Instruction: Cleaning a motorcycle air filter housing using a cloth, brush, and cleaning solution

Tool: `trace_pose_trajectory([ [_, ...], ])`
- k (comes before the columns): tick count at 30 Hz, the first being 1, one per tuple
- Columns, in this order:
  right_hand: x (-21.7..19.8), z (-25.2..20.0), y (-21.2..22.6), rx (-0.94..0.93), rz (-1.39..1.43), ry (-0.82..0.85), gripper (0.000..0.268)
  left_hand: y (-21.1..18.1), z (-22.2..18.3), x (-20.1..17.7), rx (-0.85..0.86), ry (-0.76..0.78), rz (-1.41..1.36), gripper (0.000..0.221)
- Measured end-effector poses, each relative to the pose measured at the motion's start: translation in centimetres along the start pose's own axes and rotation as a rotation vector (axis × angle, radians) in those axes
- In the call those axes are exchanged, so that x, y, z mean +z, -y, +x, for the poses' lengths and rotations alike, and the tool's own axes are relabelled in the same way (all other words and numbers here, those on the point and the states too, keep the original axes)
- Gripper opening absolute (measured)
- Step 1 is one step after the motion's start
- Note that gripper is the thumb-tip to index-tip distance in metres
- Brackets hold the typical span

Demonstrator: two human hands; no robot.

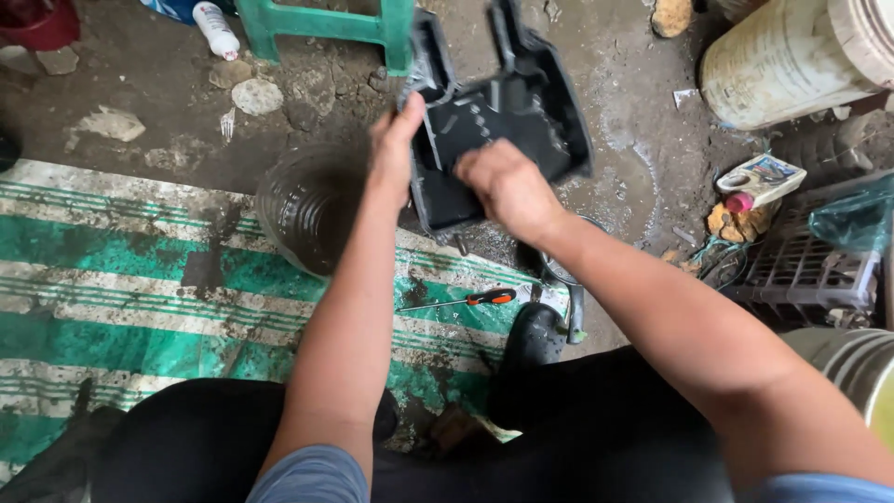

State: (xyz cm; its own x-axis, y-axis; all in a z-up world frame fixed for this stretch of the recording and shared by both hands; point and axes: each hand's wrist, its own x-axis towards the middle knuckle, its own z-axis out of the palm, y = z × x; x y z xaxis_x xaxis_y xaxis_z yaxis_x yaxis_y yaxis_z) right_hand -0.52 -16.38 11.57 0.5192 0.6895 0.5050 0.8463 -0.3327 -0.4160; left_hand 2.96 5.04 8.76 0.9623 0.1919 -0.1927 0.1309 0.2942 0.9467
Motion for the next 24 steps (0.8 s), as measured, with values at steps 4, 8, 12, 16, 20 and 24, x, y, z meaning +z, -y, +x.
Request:
trace_pose_trajectory([
  [4, 1.0, 0.2, -5.5, 0.778, 0.588, -0.266, 0.022, 0.3, -0.9, 0.5, 0.094, -0.011, -0.007, 0.055],
  [8, -1.1, 1.3, -8.4, 0.839, -0.049, -0.321, 0.022, -0.8, -1.1, 0.0, -0.030, -0.078, 0.044, 0.073],
  [12, -7.2, 2.3, -8.6, 0.913, 0.025, -0.419, 0.019, -0.8, -0.9, -0.7, -0.099, -0.114, -0.047, 0.090],
  [16, -10.8, 2.9, -6.4, 0.840, 0.306, -0.635, 0.019, 0.4, -1.1, -1.2, -0.121, -0.093, 0.044, 0.078],
  [20, -7.0, 2.6, -5.0, 0.640, 0.066, -0.489, 0.018, 0.6, -1.4, -0.5, -0.096, -0.053, 0.007, 0.074],
  [24, -1.0, 0.9, -3.0, 0.318, -0.131, 0.214, 0.068, 0.1, -1.6, 0.0, 0.029, -0.097, -0.102, 0.048],
])
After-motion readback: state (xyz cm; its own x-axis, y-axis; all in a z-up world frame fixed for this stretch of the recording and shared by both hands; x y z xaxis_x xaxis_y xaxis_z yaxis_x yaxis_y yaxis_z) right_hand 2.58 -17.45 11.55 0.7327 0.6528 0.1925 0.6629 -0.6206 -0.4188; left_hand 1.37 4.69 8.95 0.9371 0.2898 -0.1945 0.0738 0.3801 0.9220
